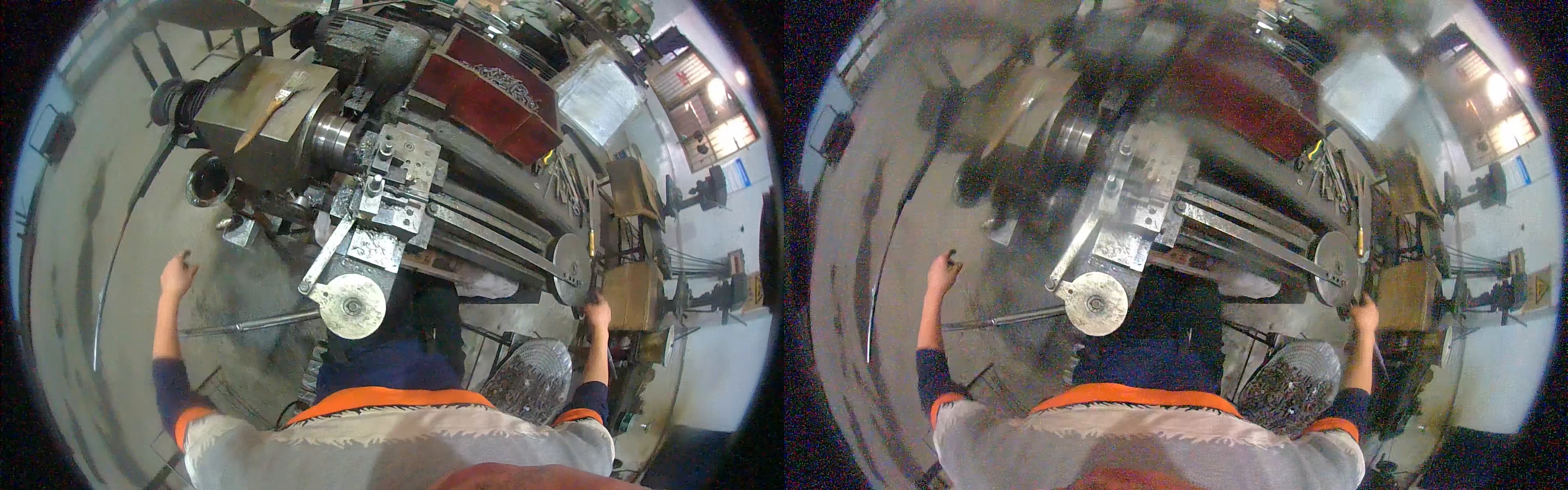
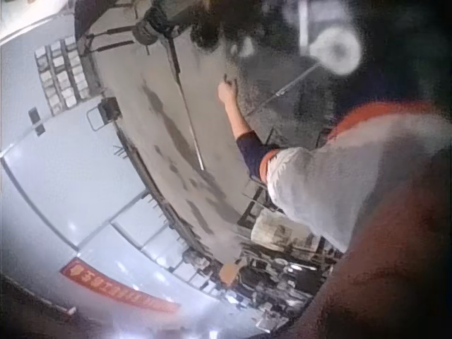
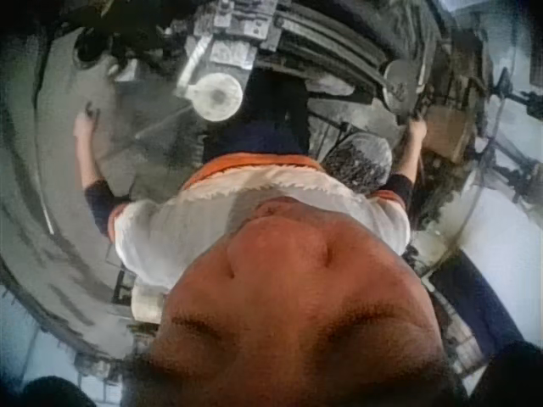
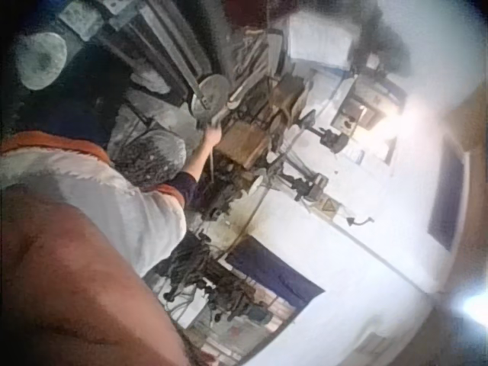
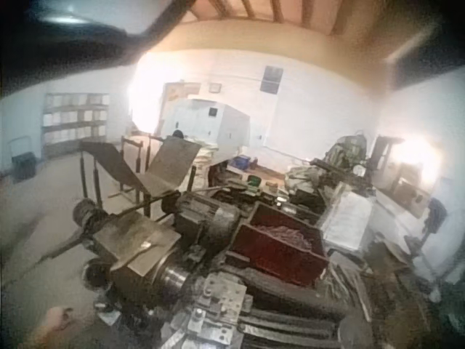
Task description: The person operates a metal lathe, repeatedly loading small cylindrical metal pieces into the chuck, adjusting controls, and removing finished pieces. The person places the finished pieces into a metal basket on the floor.
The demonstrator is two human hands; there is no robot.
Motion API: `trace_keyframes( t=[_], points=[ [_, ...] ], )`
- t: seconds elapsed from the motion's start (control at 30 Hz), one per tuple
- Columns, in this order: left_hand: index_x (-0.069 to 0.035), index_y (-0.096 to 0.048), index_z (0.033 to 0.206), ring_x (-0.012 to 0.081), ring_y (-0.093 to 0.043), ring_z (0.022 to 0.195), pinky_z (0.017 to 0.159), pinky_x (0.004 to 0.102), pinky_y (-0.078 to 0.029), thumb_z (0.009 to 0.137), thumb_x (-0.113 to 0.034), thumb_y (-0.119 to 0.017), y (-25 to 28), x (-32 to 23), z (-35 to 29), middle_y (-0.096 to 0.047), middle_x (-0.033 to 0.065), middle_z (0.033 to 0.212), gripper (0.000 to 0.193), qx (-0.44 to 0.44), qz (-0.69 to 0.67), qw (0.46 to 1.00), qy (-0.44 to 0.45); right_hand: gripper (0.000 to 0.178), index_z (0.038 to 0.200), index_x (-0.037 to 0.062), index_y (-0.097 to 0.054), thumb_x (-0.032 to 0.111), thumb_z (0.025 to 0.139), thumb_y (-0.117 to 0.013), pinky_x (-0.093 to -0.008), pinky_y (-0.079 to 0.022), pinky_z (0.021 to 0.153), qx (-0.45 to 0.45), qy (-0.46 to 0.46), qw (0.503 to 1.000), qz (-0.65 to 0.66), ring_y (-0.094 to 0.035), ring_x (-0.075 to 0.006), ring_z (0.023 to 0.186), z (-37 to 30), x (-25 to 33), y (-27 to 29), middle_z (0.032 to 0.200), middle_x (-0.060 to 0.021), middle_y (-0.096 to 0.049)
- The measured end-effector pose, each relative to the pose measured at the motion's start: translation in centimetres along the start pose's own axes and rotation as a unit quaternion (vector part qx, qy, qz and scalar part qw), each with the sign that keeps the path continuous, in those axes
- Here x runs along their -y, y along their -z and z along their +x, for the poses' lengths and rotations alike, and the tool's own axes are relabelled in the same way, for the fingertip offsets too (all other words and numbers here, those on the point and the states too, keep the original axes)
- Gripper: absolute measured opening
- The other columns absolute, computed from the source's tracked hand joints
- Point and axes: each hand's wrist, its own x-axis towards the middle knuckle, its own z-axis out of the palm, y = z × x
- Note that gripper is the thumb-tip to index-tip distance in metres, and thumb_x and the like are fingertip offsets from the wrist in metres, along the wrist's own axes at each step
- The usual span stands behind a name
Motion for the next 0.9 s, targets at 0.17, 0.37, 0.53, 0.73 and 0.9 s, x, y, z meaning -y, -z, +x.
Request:
trace_keyframes(
  t=[0.17,0.37,0.53,0.73,0.9],
  points=[
    [0.002,-0.057,0.107,0.0207,-0.062,0.066,0.057,0.0314,-0.046,0.080,-0.019,-0.059,-0.2,1.9,-9.1,-0.064,0.0148,0.077,0.034,0.026,-0.329,0.932,0.150,0.033,0.099,0.0042,-0.058,0.023,0.073,-0.058,-0.0426,-0.049,0.075,0.125,-0.045,0.986,-0.104,-0.061,-0.0352,0.087,-0.4,-9.3,-4.6,0.091,-0.0176,-0.064],
    [0.007,-0.058,0.095,0.0153,-0.055,0.052,0.052,0.0266,-0.046,0.084,-0.012,-0.055,0.1,-2.7,-12.2,-0.060,0.0115,0.067,0.023,-0.170,-0.505,0.802,0.269,0.031,0.092,0.0052,-0.063,0.028,0.073,-0.056,-0.0442,-0.048,0.078,0.090,-0.169,0.978,-0.079,-0.061,-0.0340,0.090,-5.7,-5.2,-5.3,0.093,-0.0188,-0.064],
    [0.009,-0.058,0.092,0.0162,-0.057,0.055,0.052,0.0280,-0.048,0.083,-0.010,-0.054,-0.9,-2.6,-9.8,-0.058,0.0104,0.068,0.021,-0.255,-0.509,0.788,0.234,0.032,0.086,0.0045,-0.062,0.023,0.061,-0.056,-0.0438,-0.047,0.074,0.047,-0.181,0.982,-0.005,-0.060,-0.0387,0.085,-11.8,-1.6,-3.8,0.085,-0.0219,-0.063],
    [0.008,-0.059,0.096,0.0154,-0.057,0.057,0.053,0.0272,-0.048,0.081,-0.009,-0.054,-1.6,-0.9,-6.8,-0.059,0.0097,0.070,0.023,-0.260,-0.489,0.803,0.219,0.027,0.077,0.0011,-0.060,0.020,0.057,-0.055,-0.0450,-0.046,0.071,-0.027,-0.180,0.982,0.051,-0.058,-0.0417,0.079,-13.7,-1.2,-5.3,0.079,-0.0248,-0.060],
    [0.008,-0.059,0.098,0.0138,-0.056,0.056,0.051,0.0247,-0.045,0.080,-0.008,-0.053,-0.5,-2.7,-5.0,-0.059,0.0085,0.069,0.024,-0.268,-0.447,0.825,0.216,0.025,0.073,0.0008,-0.059,0.019,0.057,-0.054,-0.0445,-0.045,0.069,-0.017,-0.169,0.984,0.058,-0.058,-0.0416,0.078,-14.0,-1.2,-5.2,0.078,-0.0246,-0.060]
  ],
)
